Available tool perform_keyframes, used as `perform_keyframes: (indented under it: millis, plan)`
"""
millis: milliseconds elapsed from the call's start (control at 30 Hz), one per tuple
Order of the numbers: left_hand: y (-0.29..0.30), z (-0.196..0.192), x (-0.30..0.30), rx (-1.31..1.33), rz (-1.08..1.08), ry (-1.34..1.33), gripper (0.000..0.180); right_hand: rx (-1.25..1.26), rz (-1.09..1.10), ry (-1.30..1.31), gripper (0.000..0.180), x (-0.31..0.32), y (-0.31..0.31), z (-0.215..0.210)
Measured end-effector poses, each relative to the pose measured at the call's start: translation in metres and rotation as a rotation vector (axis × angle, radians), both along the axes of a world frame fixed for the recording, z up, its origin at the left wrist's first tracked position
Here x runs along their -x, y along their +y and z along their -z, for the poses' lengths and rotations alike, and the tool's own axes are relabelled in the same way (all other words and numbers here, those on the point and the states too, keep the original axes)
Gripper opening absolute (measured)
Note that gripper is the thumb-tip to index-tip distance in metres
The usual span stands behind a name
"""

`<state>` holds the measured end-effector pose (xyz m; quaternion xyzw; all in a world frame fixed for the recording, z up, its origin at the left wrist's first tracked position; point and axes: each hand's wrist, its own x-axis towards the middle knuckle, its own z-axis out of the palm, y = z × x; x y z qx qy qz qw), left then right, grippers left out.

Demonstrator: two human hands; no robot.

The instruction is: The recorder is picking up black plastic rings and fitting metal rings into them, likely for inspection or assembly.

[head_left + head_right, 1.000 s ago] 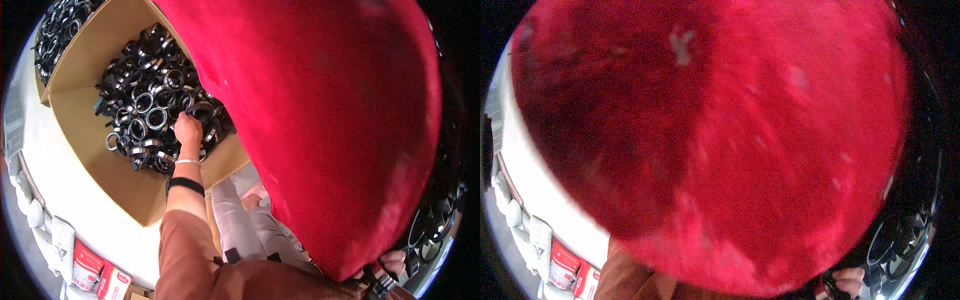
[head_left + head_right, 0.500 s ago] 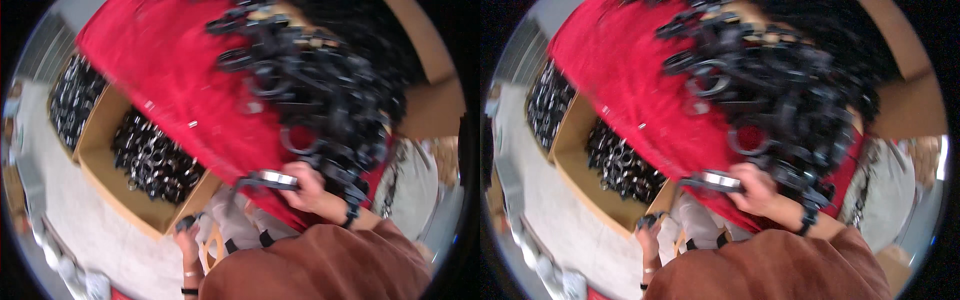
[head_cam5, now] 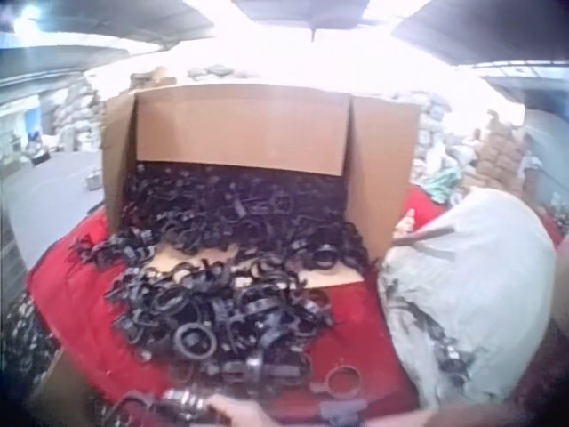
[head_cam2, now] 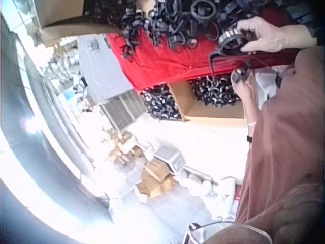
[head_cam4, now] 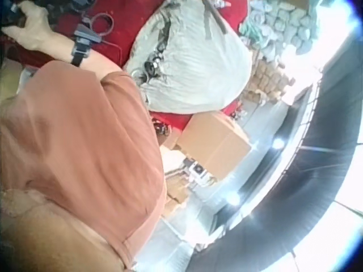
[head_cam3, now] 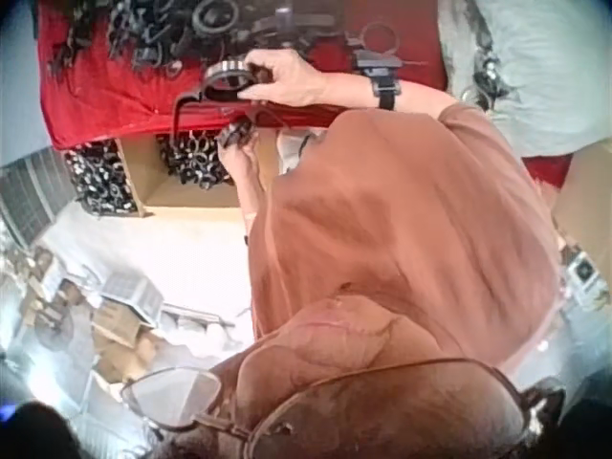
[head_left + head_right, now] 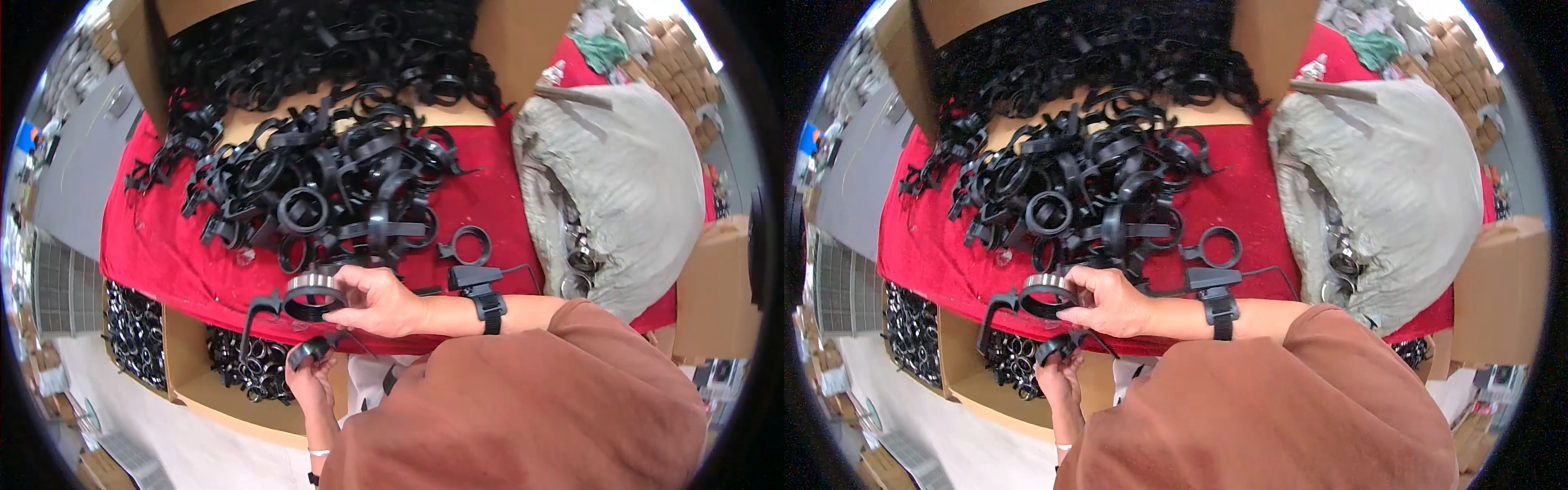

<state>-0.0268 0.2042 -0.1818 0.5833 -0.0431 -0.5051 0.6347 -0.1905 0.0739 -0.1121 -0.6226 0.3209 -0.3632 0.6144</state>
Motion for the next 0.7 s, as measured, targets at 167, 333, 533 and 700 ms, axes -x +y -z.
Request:
perform_keyframes:
  millis: [167, 333, 533, 700]
  plan:
    - [-0.042, -0.011, 0.021, -0.035, 0.204, -0.075, 0.02, -0.084, 0.181, -0.225, 0.018, 0.073, 0.004, -0.032]
    - [-0.051, -0.027, 0.012, -0.048, 0.336, -0.164, 0.012, 0.405, 0.459, 0.059, 0.028, 0.148, -0.004, -0.046]
    - [-0.051, -0.068, 0.0, -0.043, 0.586, -0.213, 0.022, 0.675, 0.732, 0.525, 0.025, 0.177, 0.002, -0.024]
    - [-0.081, -0.089, 0.009, 0.094, 0.849, -0.095, 0.031, 0.466, 1.027, 0.629, 0.026, 0.191, 0.005, 0.0]
